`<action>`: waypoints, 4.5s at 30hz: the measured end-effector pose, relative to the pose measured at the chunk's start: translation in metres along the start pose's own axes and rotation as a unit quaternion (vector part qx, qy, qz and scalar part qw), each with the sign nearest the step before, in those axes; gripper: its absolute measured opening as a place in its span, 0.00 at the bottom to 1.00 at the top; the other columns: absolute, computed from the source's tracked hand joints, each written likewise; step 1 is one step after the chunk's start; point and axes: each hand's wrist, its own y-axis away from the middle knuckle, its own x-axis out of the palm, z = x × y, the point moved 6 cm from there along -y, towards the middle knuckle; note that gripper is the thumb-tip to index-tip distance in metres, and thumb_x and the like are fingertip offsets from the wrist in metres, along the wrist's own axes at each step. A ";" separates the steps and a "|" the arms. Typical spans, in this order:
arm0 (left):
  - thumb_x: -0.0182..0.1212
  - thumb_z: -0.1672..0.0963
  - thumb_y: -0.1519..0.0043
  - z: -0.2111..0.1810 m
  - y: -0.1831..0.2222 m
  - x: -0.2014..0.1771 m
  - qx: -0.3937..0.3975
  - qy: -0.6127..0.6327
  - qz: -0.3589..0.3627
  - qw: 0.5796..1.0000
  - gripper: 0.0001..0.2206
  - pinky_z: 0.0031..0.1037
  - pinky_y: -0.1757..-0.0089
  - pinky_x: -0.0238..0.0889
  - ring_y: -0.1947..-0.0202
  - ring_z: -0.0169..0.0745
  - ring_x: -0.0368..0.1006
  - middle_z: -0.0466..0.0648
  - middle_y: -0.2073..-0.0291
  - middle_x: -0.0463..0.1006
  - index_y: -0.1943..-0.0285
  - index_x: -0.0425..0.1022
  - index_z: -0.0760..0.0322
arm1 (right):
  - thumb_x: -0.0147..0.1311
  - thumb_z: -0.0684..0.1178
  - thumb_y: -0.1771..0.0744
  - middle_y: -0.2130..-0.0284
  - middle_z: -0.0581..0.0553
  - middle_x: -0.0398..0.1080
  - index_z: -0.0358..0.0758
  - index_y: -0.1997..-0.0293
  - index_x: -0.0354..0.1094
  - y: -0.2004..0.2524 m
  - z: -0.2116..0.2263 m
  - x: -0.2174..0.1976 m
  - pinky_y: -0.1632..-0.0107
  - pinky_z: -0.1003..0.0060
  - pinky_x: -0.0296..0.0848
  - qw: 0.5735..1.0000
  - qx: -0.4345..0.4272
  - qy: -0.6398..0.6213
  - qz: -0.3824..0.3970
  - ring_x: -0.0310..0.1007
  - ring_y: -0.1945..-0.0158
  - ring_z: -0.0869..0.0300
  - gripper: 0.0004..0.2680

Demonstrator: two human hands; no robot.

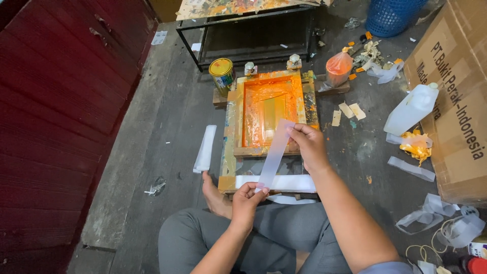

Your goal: Preparing a screen printing frame by applying white adhesive strips to the edges and smoothing them with a wooden tool.

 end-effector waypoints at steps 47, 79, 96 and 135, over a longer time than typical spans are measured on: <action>0.65 0.61 0.40 -0.030 -0.175 -0.250 0.014 -0.116 -0.225 0.967 0.14 0.20 0.67 0.70 0.71 0.33 0.75 0.51 0.68 0.80 0.46 0.78 0.70 | 0.59 0.43 0.36 0.69 0.47 0.74 0.37 0.53 0.73 -0.071 -0.135 0.202 0.71 0.76 0.75 0.986 0.014 0.165 0.032 0.77 0.70 0.65 0.09; 0.69 0.53 0.45 0.016 -0.206 -0.237 -0.098 -0.338 -0.189 0.917 0.29 0.42 0.41 0.64 0.37 0.57 0.71 0.58 0.42 0.77 0.31 0.73 0.59 | 0.57 0.51 0.33 0.29 0.35 0.56 0.40 0.24 0.53 -0.126 -0.288 0.237 0.29 0.46 0.56 0.772 0.153 0.577 0.219 0.53 0.25 0.46 0.27; 0.69 0.53 0.42 -0.037 -0.193 -0.224 0.001 -0.436 -0.196 0.878 0.33 0.50 0.36 0.60 0.34 0.65 0.65 0.60 0.36 0.68 0.27 0.65 0.65 | 0.56 0.43 0.32 0.56 0.43 0.79 0.42 0.47 0.78 0.051 -0.047 0.208 0.51 0.62 0.77 0.831 -0.078 0.478 0.273 0.79 0.52 0.54 0.10; 0.68 0.50 0.39 -0.070 -0.019 -0.008 0.507 -0.585 0.167 0.611 0.15 0.40 0.49 0.67 0.53 0.46 0.79 0.45 0.52 0.83 0.45 0.81 0.53 | 0.73 0.54 0.43 0.60 0.51 0.76 0.57 0.58 0.73 0.030 -0.065 0.002 0.49 0.48 0.76 0.591 0.071 0.745 0.300 0.78 0.49 0.49 0.15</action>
